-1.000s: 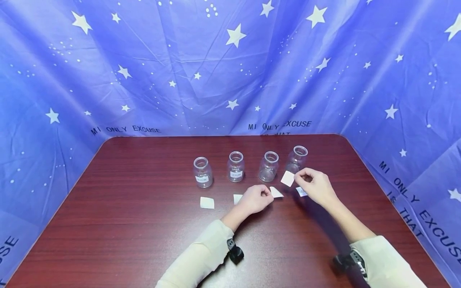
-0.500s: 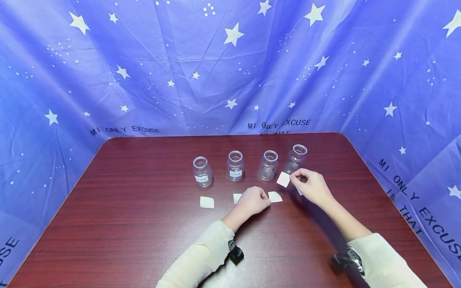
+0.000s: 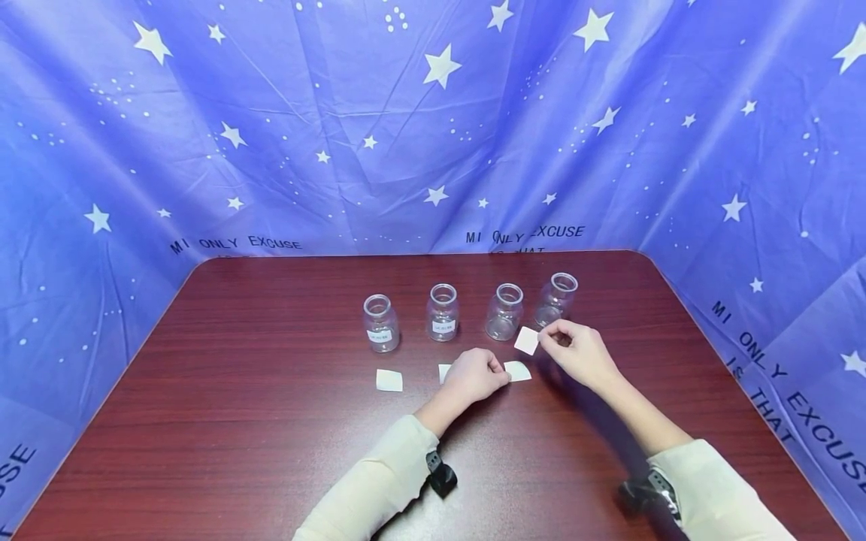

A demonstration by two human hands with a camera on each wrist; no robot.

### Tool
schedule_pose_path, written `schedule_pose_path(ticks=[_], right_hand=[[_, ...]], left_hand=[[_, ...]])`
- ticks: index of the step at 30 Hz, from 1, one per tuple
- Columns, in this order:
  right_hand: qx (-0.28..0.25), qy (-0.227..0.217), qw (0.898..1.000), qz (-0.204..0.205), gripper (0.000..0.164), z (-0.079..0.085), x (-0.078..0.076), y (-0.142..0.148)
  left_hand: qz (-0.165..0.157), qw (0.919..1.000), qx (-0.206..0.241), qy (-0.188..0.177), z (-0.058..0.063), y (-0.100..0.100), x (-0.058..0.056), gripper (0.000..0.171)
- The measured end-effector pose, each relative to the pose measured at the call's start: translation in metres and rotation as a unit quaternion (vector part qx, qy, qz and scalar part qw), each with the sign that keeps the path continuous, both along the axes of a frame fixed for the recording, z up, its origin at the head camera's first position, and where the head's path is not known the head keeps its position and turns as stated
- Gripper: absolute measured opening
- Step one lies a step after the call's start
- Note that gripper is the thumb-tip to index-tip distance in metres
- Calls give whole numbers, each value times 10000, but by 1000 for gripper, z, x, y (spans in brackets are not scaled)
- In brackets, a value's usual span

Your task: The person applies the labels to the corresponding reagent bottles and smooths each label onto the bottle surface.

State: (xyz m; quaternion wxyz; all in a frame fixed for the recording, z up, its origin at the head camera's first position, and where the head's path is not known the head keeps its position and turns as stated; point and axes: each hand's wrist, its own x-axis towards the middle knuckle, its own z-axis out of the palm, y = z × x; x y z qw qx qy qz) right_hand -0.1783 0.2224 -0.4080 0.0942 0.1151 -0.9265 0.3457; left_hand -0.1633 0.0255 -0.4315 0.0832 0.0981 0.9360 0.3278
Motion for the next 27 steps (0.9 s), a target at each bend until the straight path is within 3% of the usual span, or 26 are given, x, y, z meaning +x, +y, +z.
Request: schedule_pose_path(ticks=[6,12,19,27], right_hand=[[-45,81,10000,8,7,-2,0,-5],[28,201,9998,-15,6,-5,0,-11],[-4,502,9987,37,5,-4,2,-17],[-13,963,9941,502,5,-5,3,-22]], left_hand=[[85,9968,792,1,4,-3,-3,9],[133,9861,1657,-19,4,-4,-6,13],[119,9786,2040,247,8,-2,-7,21],[170,9654,2601,53,7,-1,-10,29]])
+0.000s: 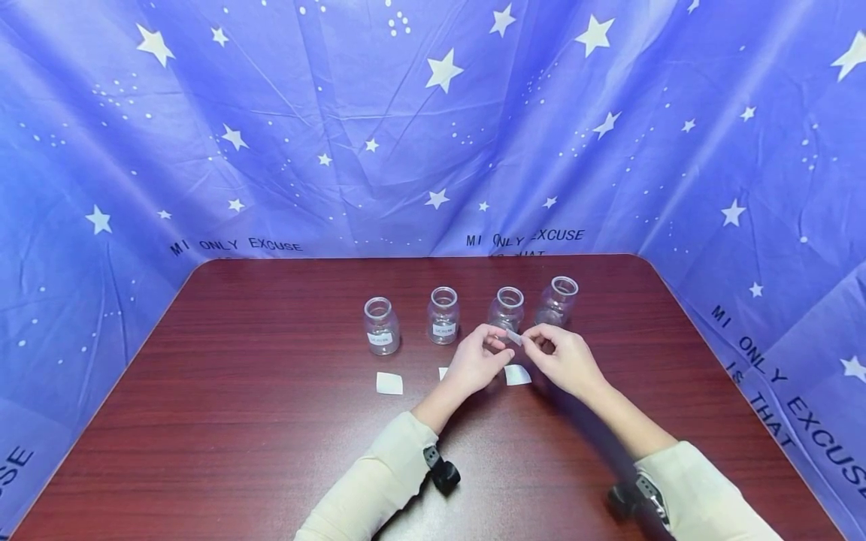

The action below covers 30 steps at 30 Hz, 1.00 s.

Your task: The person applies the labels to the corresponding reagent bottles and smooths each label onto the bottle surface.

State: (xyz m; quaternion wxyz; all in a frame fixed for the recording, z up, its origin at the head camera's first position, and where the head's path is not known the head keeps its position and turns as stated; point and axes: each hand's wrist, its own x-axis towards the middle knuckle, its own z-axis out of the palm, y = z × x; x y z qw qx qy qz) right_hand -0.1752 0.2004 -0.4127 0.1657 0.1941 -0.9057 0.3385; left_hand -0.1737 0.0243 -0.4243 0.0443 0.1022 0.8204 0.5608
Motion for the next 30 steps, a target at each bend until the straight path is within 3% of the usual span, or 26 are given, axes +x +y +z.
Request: schedule_pose_path(ticks=[9,15,30], right_hand=[[349,377,9982,317,8,-5,2,-3],[418,423,9976,352,6,-5,3,-6],[329,552,9975,284,11,-5,3,-8]], left_hand=[[-28,9971,758,0,-3,0,-1,33],[108,9965,814,137,-1,-1,-2,27],[460,9945,945,-40,2,-1,-4,19]])
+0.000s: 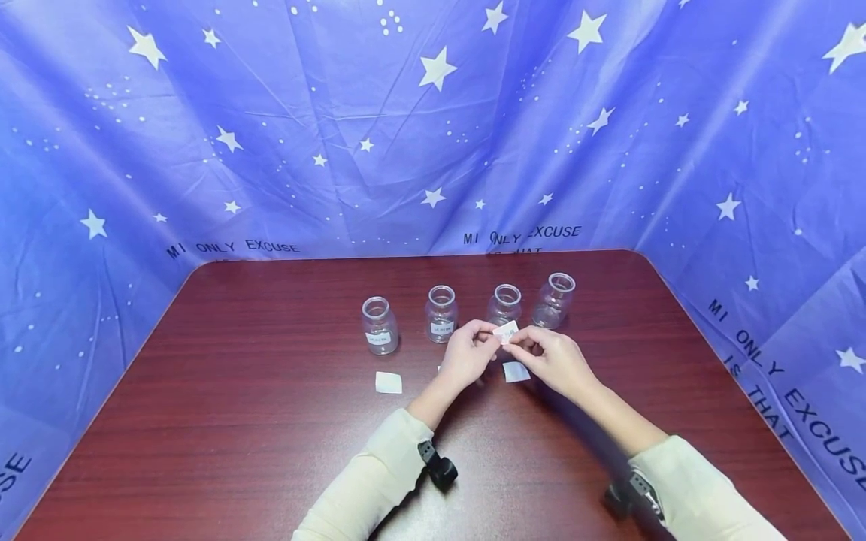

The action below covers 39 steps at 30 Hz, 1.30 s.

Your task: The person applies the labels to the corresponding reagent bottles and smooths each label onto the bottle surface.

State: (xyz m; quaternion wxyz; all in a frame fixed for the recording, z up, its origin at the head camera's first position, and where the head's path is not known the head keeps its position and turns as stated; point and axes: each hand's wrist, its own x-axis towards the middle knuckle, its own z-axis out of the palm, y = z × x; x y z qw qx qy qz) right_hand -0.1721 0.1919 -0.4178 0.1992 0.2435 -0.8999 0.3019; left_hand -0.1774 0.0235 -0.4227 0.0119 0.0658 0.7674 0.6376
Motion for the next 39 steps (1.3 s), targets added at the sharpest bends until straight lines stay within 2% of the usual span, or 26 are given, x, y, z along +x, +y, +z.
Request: schedule_pose_path(ticks=[6,13,20,24,29,34,39], right_hand=[[-357,-168,9992,-9,13,2,-3,3],[-688,-183,9968,-352,8,1,-8,6],[-817,-703,9933,-425,6,0,-13,8],[-829,-989,9910,-352,5,0,-14,9],[-838,-1272,9878,-322,4,-2,-14,9],[-874,-1208,9883,-322,4,-5,-15,10],[-893,-1143,9888,-354,5,-7,-20,11]], left_hand=[[63,9999,-135,-75,3,0,0,18],[-91,9990,-435,-11,4,-1,-1,18],[-216,9944,-991,289,4,-2,-3,17],[-84,9892,-1387,475,5,-3,-5,17],[137,9852,-1649,436,4,-1,-6,19],[447,9815,-1788,512,3,0,-6,14],[587,9800,-1851,440,2,2,-7,13]])
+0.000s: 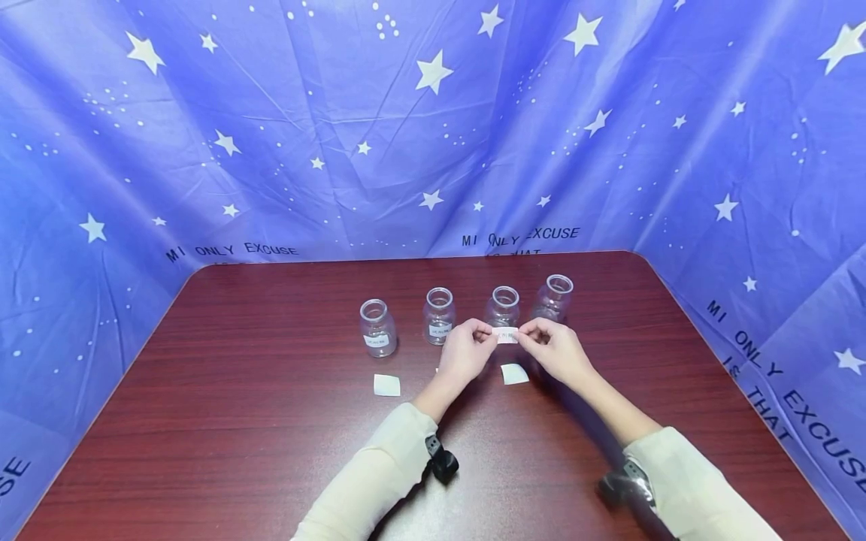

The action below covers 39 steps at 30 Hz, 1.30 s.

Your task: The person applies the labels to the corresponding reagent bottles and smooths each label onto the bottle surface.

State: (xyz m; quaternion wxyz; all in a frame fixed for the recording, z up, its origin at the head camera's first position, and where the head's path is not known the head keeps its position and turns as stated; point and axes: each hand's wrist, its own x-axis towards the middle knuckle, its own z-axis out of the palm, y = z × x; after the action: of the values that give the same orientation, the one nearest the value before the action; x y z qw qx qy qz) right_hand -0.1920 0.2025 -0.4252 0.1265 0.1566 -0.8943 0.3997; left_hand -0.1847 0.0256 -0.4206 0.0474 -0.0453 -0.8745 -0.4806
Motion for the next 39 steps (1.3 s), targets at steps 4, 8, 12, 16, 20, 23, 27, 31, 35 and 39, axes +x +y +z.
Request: schedule_pose_path(ticks=[4,8,12,16,20,23,27,31,35,39], right_hand=[[-40,2,10000,-73,6,-2,-3,0],[-97,-20,9999,-89,6,-4,-6,0],[-79,8,9999,-152,7,-6,-9,0],[-45,39,9997,-230,8,-7,-11,-1],[-52,33,9996,-267,8,-8,-13,-2],[-74,43,9994,-325,9,-8,-13,-3],[-95,131,9990,-409,10,-11,-14,-3],[-105,124,9988,-469,10,-13,-15,-4],[-217,79,9985,-496,12,-12,-13,-4],[-347,114,9981,-504,19,-9,-12,-3]], left_hand=[[62,10000,-19,-42,-1,2,-2,14],[133,9999,-19,-40,-3,4,-4,13],[226,9997,-96,1,-4,6,-6,12],[297,9994,-166,59,-5,7,-8,10],[363,9989,-288,61,-4,8,-8,10],[398,9985,-360,96,-5,9,-7,9],[448,9981,-387,145,-6,10,-8,9],[470,9981,-357,164,-9,10,-8,9],[430,9984,-307,181,-11,9,-8,11],[406,9986,-241,224,-11,9,-7,15]])
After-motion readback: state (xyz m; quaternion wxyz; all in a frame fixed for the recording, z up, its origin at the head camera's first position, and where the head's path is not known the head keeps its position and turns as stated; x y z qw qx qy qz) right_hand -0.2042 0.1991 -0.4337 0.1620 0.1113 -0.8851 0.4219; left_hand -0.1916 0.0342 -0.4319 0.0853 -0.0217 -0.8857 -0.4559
